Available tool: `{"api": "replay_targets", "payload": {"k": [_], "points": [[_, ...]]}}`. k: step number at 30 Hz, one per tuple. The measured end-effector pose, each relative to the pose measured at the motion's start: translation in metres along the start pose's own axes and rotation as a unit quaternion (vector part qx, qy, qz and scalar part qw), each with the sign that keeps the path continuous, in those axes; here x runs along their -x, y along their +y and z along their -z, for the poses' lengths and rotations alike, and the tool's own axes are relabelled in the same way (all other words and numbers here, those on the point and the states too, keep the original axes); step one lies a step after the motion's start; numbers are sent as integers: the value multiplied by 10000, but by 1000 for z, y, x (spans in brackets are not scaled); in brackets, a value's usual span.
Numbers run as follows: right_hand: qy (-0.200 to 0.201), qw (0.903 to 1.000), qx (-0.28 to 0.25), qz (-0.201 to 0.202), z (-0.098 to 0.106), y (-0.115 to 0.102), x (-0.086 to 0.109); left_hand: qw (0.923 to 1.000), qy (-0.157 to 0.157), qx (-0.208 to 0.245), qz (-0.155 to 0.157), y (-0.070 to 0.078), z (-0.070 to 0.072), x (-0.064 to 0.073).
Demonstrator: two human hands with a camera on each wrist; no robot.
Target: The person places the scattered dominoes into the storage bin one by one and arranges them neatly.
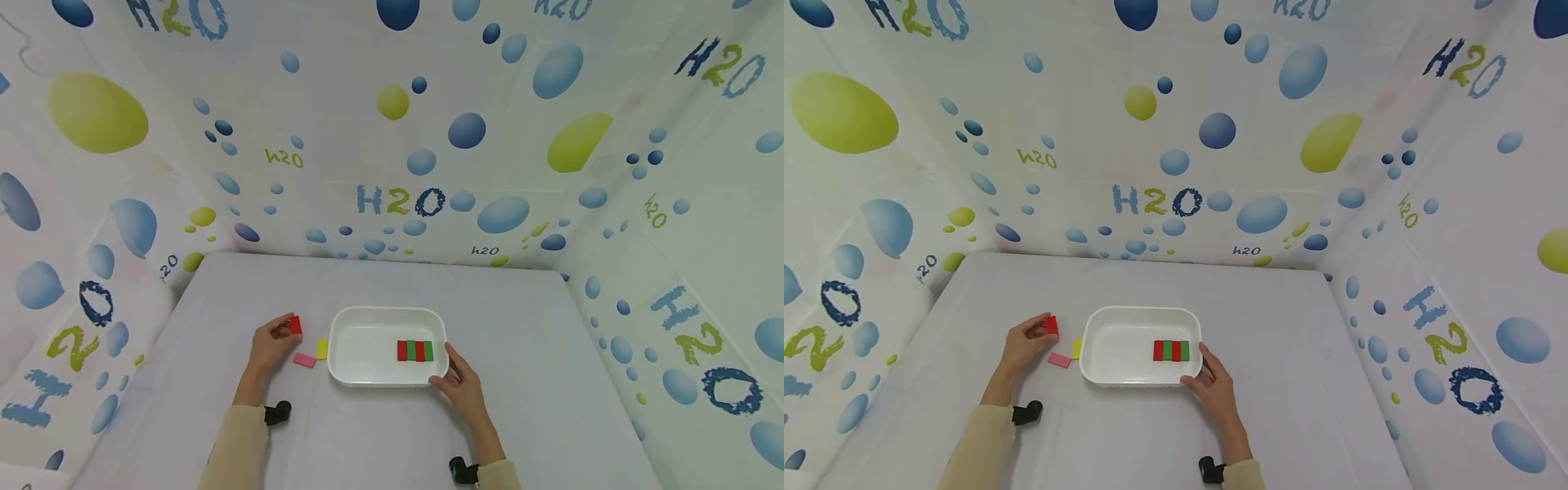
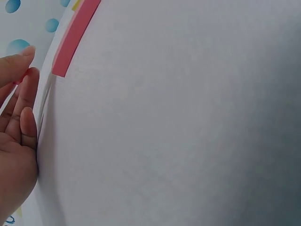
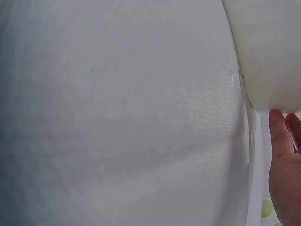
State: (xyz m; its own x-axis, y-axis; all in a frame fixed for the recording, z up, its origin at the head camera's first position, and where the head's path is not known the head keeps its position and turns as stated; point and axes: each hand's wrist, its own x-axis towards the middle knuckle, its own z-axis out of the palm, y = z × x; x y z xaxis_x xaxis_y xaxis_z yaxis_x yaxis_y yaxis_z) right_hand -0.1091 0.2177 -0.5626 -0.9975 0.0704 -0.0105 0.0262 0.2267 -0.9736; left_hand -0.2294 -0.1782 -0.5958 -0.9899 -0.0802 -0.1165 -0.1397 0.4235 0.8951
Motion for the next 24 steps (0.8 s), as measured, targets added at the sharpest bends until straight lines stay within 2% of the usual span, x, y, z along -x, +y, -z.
{"api": "replay_targets", "payload": {"k": [7,12,20,24], "points": [[-29,10000,-16,-4,0,2,0,9999,78,140,-64,0,2,-1],[14,9999,56,87,0,0,0,9991,253,317,-100,1,6,-1],[-14,10000,-9,29,1,0,0,9987,231,444,126,16,11,3],[-53,10000,-8,-8,1,0,0,9982,329,509,-25,28,12,3]]}}
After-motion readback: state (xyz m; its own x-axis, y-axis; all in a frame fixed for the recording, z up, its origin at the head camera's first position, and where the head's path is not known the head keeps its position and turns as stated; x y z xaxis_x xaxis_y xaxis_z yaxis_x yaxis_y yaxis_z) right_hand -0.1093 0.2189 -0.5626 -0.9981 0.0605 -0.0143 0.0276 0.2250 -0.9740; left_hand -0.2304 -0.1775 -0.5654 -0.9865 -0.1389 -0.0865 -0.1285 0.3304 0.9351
